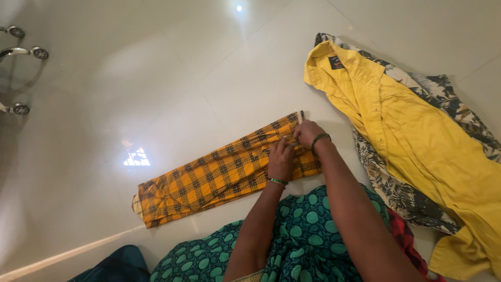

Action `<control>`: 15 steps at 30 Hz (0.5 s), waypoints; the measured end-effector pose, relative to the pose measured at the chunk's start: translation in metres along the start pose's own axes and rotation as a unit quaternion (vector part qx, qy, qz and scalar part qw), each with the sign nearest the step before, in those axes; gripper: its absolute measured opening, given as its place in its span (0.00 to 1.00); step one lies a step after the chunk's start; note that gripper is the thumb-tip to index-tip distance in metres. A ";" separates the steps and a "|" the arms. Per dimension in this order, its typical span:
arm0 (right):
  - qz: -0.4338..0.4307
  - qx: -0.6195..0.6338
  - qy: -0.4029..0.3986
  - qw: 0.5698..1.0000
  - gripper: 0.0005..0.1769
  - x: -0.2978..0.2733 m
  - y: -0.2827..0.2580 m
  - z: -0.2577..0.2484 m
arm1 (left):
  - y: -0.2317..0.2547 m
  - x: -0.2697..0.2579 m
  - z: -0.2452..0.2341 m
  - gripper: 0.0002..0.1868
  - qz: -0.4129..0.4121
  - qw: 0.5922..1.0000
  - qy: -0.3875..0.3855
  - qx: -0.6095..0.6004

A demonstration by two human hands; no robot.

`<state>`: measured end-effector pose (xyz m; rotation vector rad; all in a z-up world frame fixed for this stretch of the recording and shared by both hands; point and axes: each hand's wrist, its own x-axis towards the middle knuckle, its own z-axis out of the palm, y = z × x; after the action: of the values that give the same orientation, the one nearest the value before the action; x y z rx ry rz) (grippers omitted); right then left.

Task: The person folds an orange and black checkered shirt by hand on the floor and places it into a green bag.

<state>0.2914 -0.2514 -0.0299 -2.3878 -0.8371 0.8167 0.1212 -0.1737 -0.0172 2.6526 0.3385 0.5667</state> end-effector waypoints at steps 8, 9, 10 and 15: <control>-0.002 0.054 0.064 0.996 0.10 0.013 0.007 0.003 | -0.011 0.005 0.009 0.27 -0.022 0.998 -0.059 0.001; -0.031 0.080 0.127 0.988 0.12 0.014 0.006 0.005 | -0.012 0.003 0.012 0.27 -0.022 0.998 -0.059 0.000; -0.031 0.079 0.126 0.988 0.12 0.014 0.004 0.007 | -0.012 0.001 0.013 0.26 -0.002 0.998 -0.061 0.008; -0.017 -0.039 0.128 0.991 0.13 0.016 -0.006 0.014 | -0.005 -0.002 0.009 0.28 0.030 0.995 -0.054 0.079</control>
<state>0.2900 -0.2331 -0.0427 -2.4714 -0.8138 0.4583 0.1226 -0.1731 -0.0272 2.8413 0.2831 0.4295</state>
